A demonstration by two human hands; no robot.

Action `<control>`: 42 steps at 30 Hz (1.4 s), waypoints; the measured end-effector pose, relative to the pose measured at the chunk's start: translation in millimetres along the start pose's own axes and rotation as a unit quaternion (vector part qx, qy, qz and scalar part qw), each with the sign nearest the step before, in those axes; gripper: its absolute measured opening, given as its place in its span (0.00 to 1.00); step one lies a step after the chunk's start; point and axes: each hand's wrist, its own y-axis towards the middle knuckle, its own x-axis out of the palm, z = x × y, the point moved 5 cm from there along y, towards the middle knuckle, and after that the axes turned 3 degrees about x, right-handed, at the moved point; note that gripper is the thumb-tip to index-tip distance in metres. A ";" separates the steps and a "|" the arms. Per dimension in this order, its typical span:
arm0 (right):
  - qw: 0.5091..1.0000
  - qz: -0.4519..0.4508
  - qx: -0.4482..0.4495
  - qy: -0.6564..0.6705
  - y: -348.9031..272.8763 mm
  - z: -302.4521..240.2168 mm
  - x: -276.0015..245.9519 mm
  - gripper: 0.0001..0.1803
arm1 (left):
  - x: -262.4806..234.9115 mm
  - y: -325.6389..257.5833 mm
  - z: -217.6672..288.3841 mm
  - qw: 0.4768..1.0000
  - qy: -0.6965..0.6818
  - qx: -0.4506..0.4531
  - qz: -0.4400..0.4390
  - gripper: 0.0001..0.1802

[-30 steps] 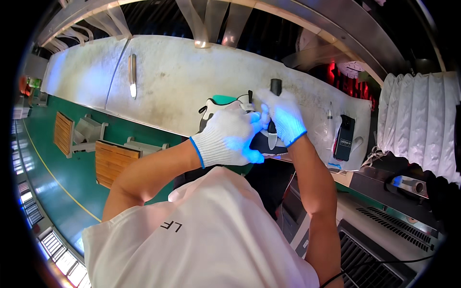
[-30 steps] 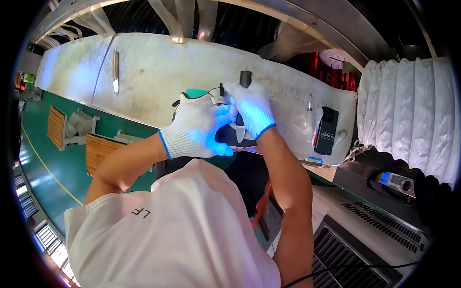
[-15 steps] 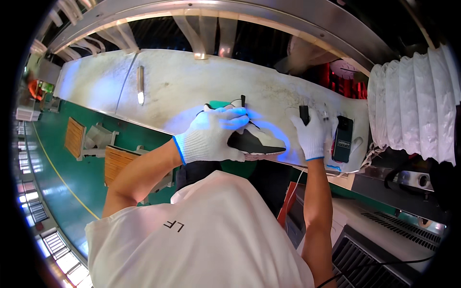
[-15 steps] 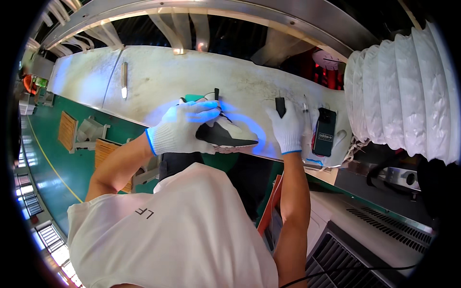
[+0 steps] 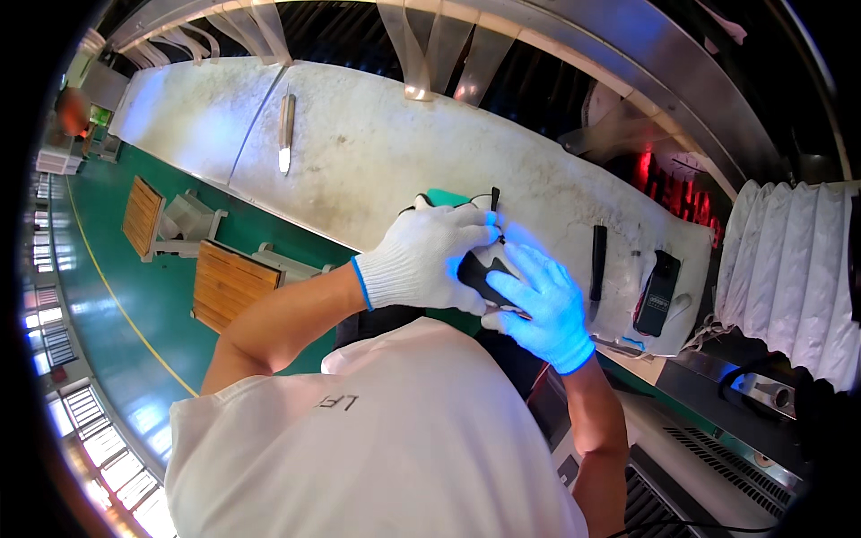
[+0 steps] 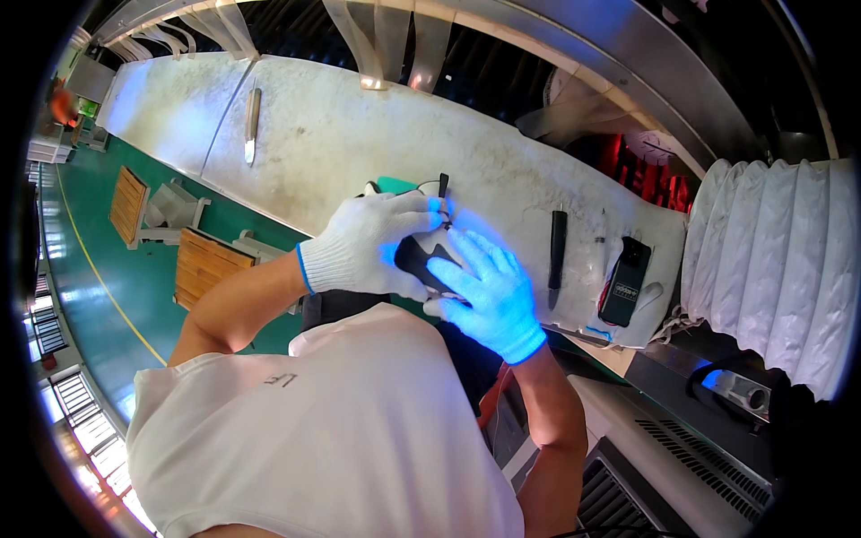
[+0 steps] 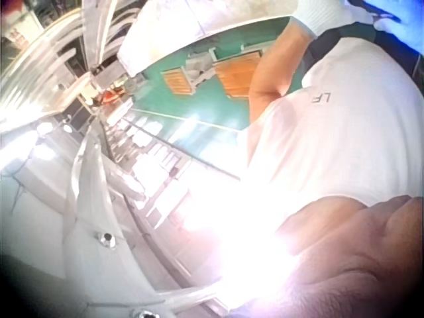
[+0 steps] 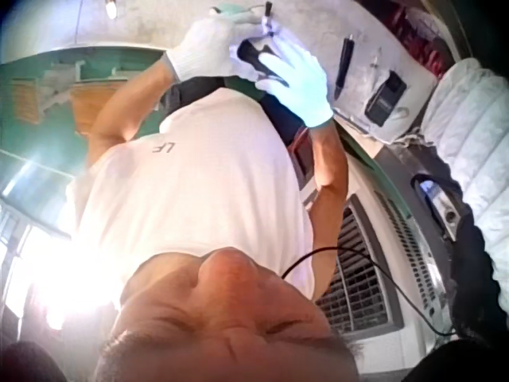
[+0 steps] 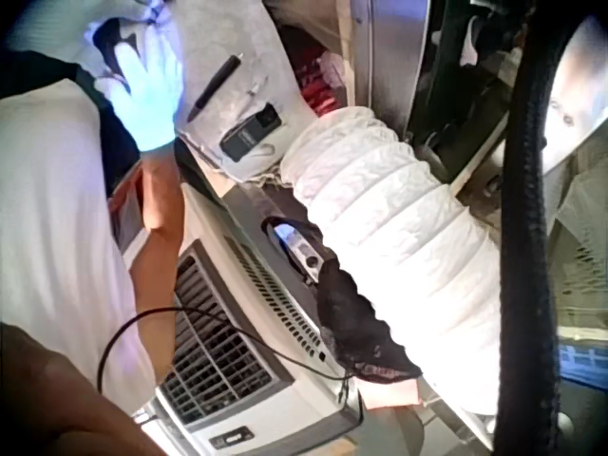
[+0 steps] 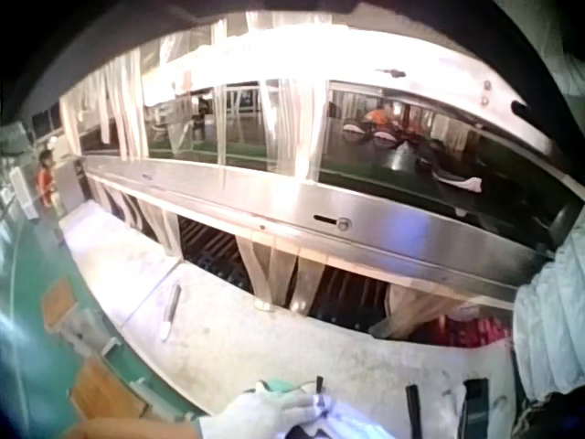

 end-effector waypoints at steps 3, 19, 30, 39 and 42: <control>0.999 -0.010 0.006 -0.033 0.3 -3.2 -0.9 0.48 | -7.9 -8.1 -27.3 0.971 -0.238 0.006 -0.003 0.38; 0.558 0.256 0.391 0.686 7.9 92.2 71.2 0.45 | -73.9 21.0 -12.2 0.993 0.076 0.095 -0.007 0.46; 0.816 0.236 0.113 0.515 -1.2 0.8 -54.7 0.55 | -77.9 56.3 85.9 0.989 0.119 -0.007 -0.083 0.49; 0.754 0.332 0.087 0.561 -7.0 7.7 -49.7 0.64 | -71.8 61.6 96.0 0.986 0.150 0.021 -0.071 0.45; 0.845 0.294 0.057 0.442 1.7 -4.0 -98.3 0.55 | -65.0 75.3 94.4 0.985 0.125 0.034 -0.116 0.46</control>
